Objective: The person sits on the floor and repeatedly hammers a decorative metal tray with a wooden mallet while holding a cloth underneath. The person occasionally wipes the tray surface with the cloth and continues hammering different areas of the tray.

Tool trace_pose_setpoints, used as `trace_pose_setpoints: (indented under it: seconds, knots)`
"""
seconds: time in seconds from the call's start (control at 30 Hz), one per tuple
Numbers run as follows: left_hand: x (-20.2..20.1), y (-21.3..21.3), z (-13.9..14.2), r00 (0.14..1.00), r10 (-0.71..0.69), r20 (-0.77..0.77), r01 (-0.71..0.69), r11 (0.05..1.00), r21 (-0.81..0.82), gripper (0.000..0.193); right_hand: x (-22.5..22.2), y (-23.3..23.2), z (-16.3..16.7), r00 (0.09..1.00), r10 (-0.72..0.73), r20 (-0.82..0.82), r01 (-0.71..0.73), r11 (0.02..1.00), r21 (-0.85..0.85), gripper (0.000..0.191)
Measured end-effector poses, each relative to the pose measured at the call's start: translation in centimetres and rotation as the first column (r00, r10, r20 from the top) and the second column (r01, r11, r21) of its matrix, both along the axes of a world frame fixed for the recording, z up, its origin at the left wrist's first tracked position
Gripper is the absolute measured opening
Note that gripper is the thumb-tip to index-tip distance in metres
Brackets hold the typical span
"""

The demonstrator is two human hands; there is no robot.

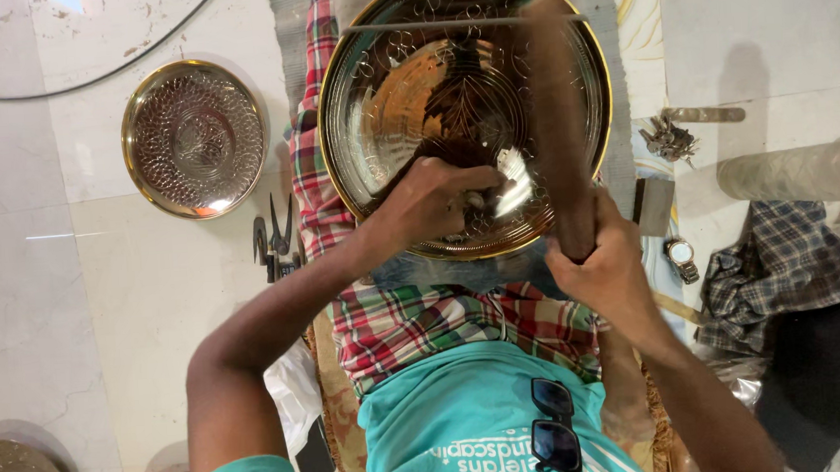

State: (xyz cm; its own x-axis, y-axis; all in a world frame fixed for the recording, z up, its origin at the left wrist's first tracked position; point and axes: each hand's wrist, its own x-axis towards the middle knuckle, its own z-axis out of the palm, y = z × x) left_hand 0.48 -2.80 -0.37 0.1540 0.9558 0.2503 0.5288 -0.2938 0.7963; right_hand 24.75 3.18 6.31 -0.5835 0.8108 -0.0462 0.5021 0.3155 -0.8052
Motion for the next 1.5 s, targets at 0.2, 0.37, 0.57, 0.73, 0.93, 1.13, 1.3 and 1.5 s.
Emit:
trace_pose_setpoints:
  seconds: [0.2,0.37,0.57,0.73,0.93,1.13,1.3,1.5]
  knots:
    - [-0.8,2.0,0.7,0.971,-0.184,-0.153,0.179,0.983,-0.05,0.059,2.0,-2.6,-2.4,0.983,-0.151,0.104,0.164,0.978,-0.129,0.043]
    - [-1.1,3.2,0.9,0.94,-0.319,-0.125,0.318,0.948,-0.025,0.055,2.2,-5.1,-3.6,0.974,-0.227,0.014,0.225,0.951,-0.212,0.055]
    - [-1.4,4.4,0.5,0.86,-0.501,-0.1,0.507,0.861,0.043,0.053,2.3,-8.4,-5.1,0.941,-0.309,0.141,0.336,0.905,-0.26,0.041]
    - [-0.7,5.9,0.4,0.743,-0.632,-0.217,0.633,0.77,-0.074,0.048,2.7,-10.7,-7.5,0.922,-0.386,-0.018,0.374,0.904,-0.208,0.036]
    - [-0.6,6.3,0.7,0.657,-0.695,-0.291,0.677,0.714,-0.177,0.039,3.7,-11.7,-9.7,0.922,-0.386,-0.03,0.379,0.915,-0.136,0.034]
    - [-1.3,4.7,1.0,0.79,-0.552,-0.269,0.554,0.829,-0.073,0.046,3.6,-10.3,-9.1,0.93,-0.337,-0.149,0.304,0.93,-0.206,0.039]
    - [-1.2,2.2,1.1,0.898,-0.373,-0.232,0.361,0.928,-0.095,0.059,3.5,-8.6,-7.0,0.94,-0.332,-0.084,0.3,0.917,-0.262,0.041]
    - [-0.3,0.0,1.2,0.973,-0.076,-0.22,0.052,0.992,-0.114,0.062,3.3,-4.9,-4.3,0.97,-0.242,0.012,0.23,0.906,-0.355,0.05]
